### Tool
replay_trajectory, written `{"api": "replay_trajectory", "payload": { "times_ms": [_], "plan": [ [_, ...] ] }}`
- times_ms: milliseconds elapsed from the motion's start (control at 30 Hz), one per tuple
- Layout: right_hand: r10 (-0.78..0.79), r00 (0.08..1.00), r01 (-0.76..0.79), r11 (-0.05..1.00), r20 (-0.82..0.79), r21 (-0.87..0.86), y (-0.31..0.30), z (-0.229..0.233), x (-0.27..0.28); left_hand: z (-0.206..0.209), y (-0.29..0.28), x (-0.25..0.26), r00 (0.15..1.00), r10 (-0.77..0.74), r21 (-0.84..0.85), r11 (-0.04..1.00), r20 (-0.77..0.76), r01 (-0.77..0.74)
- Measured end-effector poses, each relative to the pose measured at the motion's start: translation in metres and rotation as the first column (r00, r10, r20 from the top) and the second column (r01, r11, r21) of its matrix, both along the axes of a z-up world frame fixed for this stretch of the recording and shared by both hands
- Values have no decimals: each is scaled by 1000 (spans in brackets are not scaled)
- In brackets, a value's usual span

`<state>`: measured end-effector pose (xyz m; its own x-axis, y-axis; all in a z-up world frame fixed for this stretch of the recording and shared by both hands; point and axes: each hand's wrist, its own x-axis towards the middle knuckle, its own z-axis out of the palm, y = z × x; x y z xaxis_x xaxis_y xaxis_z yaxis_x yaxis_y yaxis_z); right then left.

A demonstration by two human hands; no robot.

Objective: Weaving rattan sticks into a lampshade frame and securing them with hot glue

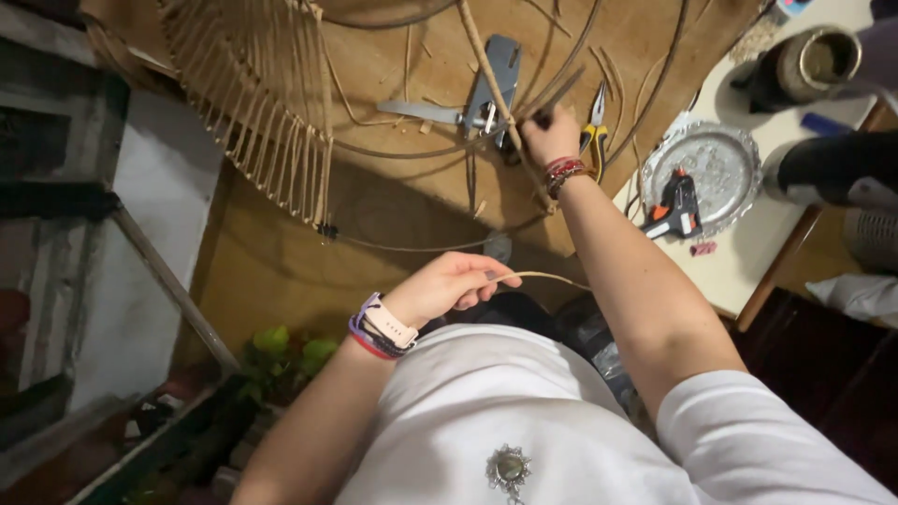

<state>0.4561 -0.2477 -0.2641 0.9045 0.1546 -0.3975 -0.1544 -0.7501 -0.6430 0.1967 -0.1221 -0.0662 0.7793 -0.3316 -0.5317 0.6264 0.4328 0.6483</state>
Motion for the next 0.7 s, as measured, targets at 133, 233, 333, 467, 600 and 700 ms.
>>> {"api": "replay_trajectory", "payload": {
  "times_ms": [133,233,333,467,600,700],
  "plan": [
    [-260,870,39,882,418,469,-18,-11,4,27,9,4,978,-207,177,962,-21,208],
    [-483,842,333,816,240,472,-39,68,-20,33,15,-1,963,-262,197,943,-57,269],
    [-470,864,375,367,-178,851,-72,137,-77,24,21,-9,945,-325,285,902,-44,324],
    [-405,771,589,163,-491,792,-125,207,-175,-12,9,-16,913,-407,314,863,-33,396],
    [-477,823,539,484,-308,690,-184,209,-288,-40,-31,-20,846,-532,329,808,48,489],
    [-601,740,627,453,-302,633,-213,217,-362,-28,-75,-19,735,-669,355,716,106,601]
  ]
}}
